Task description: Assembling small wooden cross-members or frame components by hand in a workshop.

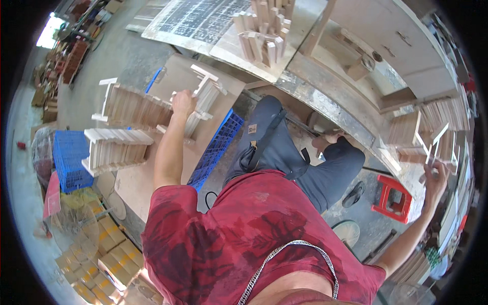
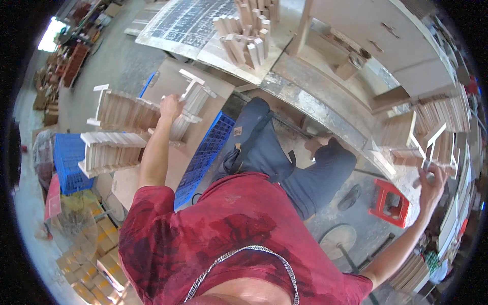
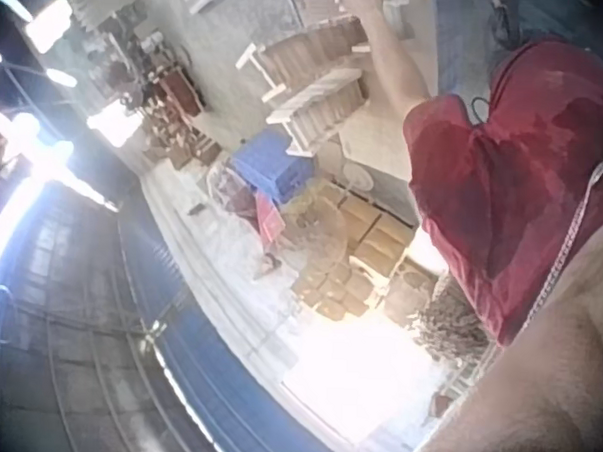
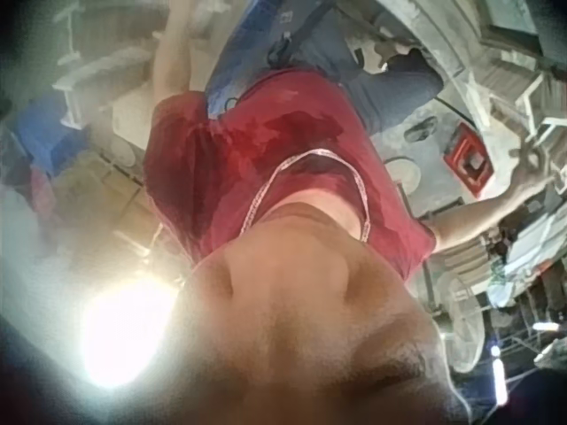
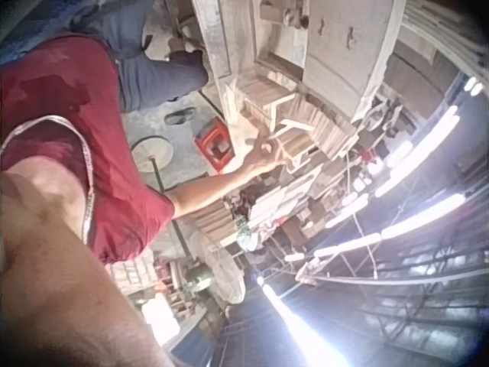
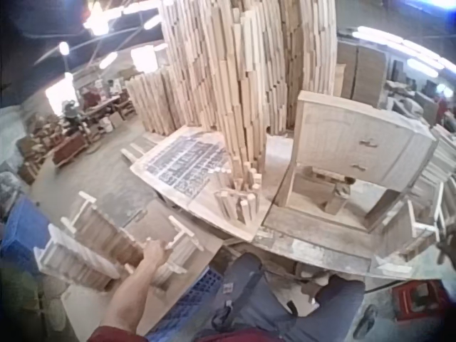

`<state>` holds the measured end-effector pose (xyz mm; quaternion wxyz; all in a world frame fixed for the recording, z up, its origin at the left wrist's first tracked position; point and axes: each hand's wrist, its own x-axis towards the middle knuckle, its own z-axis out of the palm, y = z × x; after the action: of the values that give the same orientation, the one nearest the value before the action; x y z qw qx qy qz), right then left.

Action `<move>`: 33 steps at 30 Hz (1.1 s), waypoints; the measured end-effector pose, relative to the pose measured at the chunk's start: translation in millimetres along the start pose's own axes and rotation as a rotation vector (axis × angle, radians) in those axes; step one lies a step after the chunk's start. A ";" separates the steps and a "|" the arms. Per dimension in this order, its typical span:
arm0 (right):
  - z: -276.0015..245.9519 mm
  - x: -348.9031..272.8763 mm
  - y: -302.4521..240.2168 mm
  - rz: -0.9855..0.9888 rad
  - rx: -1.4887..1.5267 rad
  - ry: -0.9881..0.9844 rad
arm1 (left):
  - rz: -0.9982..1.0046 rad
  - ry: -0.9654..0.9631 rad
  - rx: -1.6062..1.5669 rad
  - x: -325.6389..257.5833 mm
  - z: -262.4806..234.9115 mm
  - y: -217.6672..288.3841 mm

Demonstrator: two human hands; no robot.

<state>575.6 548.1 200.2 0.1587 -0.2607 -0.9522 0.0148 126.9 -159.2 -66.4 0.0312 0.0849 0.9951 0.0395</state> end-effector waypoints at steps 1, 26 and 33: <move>-3.0 -19.6 -12.1 -0.017 0.110 0.032 | 0.069 0.045 -0.020 10.0 15.7 -3.6; 167.5 -75.2 -294.8 0.136 1.463 -0.690 | 0.769 -0.633 -0.960 -127.1 -118.1 254.8; 173.4 -75.9 -281.9 0.200 1.597 -0.759 | 0.686 -1.023 -1.049 -98.5 -94.9 276.9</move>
<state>445.0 276.1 44.5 -0.0353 -0.1315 -0.6188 0.7736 263.4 89.0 56.7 0.5046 0.3676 0.6280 0.4647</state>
